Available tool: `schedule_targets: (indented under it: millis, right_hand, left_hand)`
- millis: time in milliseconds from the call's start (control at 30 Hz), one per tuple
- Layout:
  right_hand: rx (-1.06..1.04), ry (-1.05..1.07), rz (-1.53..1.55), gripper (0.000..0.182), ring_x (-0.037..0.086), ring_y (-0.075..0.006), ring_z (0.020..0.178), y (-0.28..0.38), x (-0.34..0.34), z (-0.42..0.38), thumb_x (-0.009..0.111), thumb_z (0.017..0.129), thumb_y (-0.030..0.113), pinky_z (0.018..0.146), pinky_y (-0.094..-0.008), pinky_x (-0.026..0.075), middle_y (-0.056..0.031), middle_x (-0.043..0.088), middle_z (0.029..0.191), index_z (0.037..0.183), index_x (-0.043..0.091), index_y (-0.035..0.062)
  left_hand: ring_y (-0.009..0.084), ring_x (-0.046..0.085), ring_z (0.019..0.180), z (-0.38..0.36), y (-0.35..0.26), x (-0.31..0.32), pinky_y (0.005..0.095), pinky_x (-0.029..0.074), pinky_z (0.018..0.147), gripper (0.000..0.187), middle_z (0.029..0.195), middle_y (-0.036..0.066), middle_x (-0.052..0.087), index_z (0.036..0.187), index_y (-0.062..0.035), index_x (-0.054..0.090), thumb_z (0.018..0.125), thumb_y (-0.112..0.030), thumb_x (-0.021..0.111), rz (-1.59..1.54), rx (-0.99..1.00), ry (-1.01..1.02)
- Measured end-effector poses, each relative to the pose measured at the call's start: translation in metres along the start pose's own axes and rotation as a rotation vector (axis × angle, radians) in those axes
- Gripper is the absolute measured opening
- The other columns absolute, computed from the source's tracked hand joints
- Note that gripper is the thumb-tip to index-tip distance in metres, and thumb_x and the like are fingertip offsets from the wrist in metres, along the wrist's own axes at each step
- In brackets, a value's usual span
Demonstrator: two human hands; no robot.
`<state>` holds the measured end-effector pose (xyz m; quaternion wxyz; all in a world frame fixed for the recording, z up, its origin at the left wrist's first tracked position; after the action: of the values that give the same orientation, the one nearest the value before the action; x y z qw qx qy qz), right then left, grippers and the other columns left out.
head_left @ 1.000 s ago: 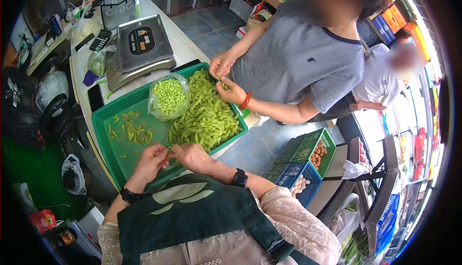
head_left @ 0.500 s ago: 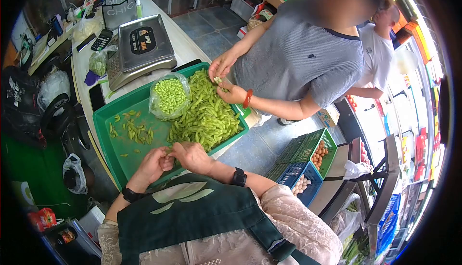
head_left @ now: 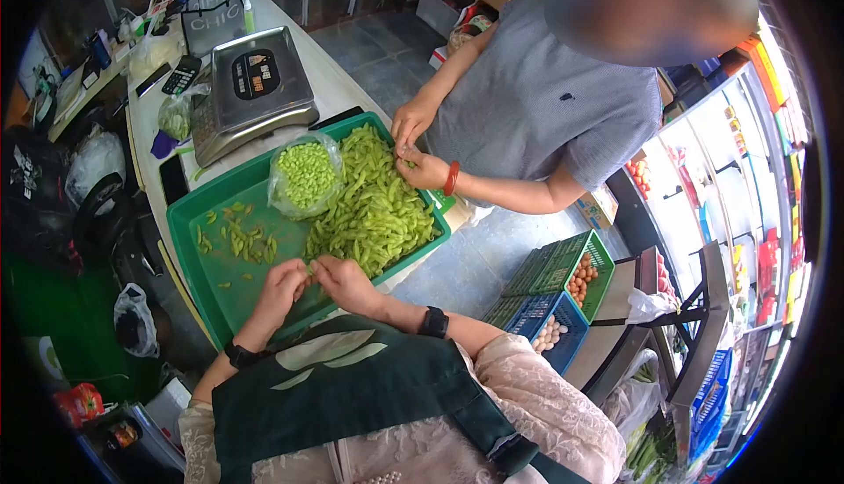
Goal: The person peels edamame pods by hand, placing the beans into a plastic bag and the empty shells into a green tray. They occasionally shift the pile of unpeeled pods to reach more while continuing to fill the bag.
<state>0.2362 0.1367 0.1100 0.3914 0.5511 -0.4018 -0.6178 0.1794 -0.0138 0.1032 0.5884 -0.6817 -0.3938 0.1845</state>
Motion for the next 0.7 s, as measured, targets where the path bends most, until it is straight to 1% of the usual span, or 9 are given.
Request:
schedule_targets:
  millis: [133, 233, 300, 333, 400, 433, 500, 633, 700]
  right_hand:
    - [-0.063, -0.017, -0.135, 0.018, 0.056, -0.0427, 0.064, 0.003, -0.004, 0.000, 0.056, 0.093, 0.017, 0.054, -0.0446, 0.043, -0.0228, 0.055, 0.066, 0.087, 0.054, 0.0000]
    - [-0.141, 0.049, -0.159, 0.018, 0.056, -0.0444, 0.067, 0.008, -0.010, 0.002, 0.056, 0.092, 0.017, 0.055, -0.0472, 0.043, -0.0238, 0.057, 0.068, 0.085, 0.052, 0.0011]
    - [-0.226, 0.121, -0.084, 0.018, 0.056, -0.0404, 0.064, 0.008, -0.010, 0.002, 0.057, 0.092, 0.019, 0.057, -0.0420, 0.045, -0.0190, 0.056, 0.068, 0.088, 0.055, 0.0014]
    - [-0.225, 0.122, -0.084, 0.018, 0.056, -0.0404, 0.064, 0.009, -0.010, 0.002, 0.057, 0.092, 0.019, 0.057, -0.0420, 0.045, -0.0190, 0.056, 0.068, 0.088, 0.055, 0.0014]
    - [-0.243, 0.126, 0.008, 0.017, 0.054, -0.0285, 0.054, 0.014, -0.011, 0.003, 0.055, 0.094, 0.017, 0.054, -0.0359, 0.044, -0.0126, 0.053, 0.062, 0.086, 0.055, 0.0011]
    - [-0.245, 0.128, 0.007, 0.017, 0.054, -0.0285, 0.054, 0.015, -0.011, 0.002, 0.055, 0.094, 0.017, 0.054, -0.0359, 0.044, -0.0126, 0.053, 0.062, 0.086, 0.055, 0.0011]
    - [0.169, 0.238, 0.227, 0.017, 0.048, -0.0137, 0.052, 0.010, -0.010, 0.004, 0.051, 0.095, 0.014, 0.051, -0.0284, 0.041, -0.0044, 0.049, 0.060, 0.085, 0.055, 0.0011]
    - [0.198, 0.101, 0.270, 0.018, 0.051, -0.0103, 0.053, -0.009, -0.004, 0.002, 0.050, 0.092, 0.012, 0.048, -0.0297, 0.041, -0.0043, 0.052, 0.058, 0.081, 0.056, -0.0018]
    - [0.289, -0.070, 0.339, 0.019, 0.050, -0.0107, 0.051, -0.017, -0.008, 0.001, 0.047, 0.091, 0.011, 0.048, -0.0276, 0.041, -0.0036, 0.053, 0.058, 0.083, 0.058, -0.0019]
  left_hand:
    - [0.0050, 0.042, 0.058, 0.002, -0.003, 0.003, 0.0196, 0.035, 0.052, 0.019, 0.067, -0.003, 0.046, 0.084, -0.0050, 0.052, 0.097, -0.019, 0.048, -0.025, 0.004, -0.010]
    - [0.0048, 0.042, 0.058, 0.003, -0.004, -0.001, 0.0197, 0.034, 0.052, 0.018, 0.067, -0.003, 0.046, 0.083, -0.0045, 0.052, 0.097, -0.016, 0.050, -0.024, 0.004, 0.006]
    - [0.0048, 0.042, 0.057, 0.002, -0.009, -0.001, 0.0198, 0.034, 0.052, 0.017, 0.067, -0.003, 0.046, 0.083, -0.0044, 0.052, 0.096, -0.016, 0.051, -0.053, -0.013, 0.039]
    - [0.0048, 0.041, 0.057, 0.001, -0.011, -0.001, 0.0200, 0.034, 0.052, 0.017, 0.067, -0.003, 0.046, 0.083, -0.0043, 0.052, 0.096, -0.015, 0.052, -0.082, -0.023, 0.072]
    - [0.0049, 0.041, 0.056, 0.002, -0.009, -0.003, 0.0202, 0.033, 0.051, 0.017, 0.066, -0.003, 0.046, 0.083, -0.0042, 0.053, 0.096, -0.015, 0.052, -0.153, -0.037, 0.079]
    - [0.0051, 0.041, 0.055, 0.003, -0.008, -0.004, 0.0204, 0.032, 0.050, 0.017, 0.066, -0.003, 0.046, 0.083, -0.0040, 0.053, 0.095, -0.015, 0.053, -0.224, -0.051, 0.086]
    - [0.0052, 0.040, 0.055, 0.002, -0.006, -0.002, 0.0207, 0.032, 0.049, 0.017, 0.065, -0.003, 0.046, 0.083, -0.0039, 0.053, 0.095, -0.015, 0.054, -0.227, -0.071, 0.044]
    - [0.0054, 0.040, 0.053, 0.009, 0.002, -0.002, 0.0210, 0.030, 0.048, 0.017, 0.063, -0.002, 0.047, 0.083, -0.0035, 0.054, 0.095, -0.016, 0.054, -0.152, -0.047, -0.051]
    - [0.0058, 0.044, 0.053, 0.011, 0.004, -0.006, 0.0209, 0.034, 0.048, 0.017, 0.063, -0.001, 0.049, 0.085, -0.0018, 0.053, 0.096, -0.015, 0.053, -0.101, -0.038, -0.038]
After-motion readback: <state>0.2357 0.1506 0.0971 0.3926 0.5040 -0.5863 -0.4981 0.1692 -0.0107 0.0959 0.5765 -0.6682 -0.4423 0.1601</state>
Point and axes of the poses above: each hand's wrist, its own z-axis towards the middle knuckle, its own x-axis out of the palm, y = z × x, the point moved 2 cm from there along z, towards the middle knuckle
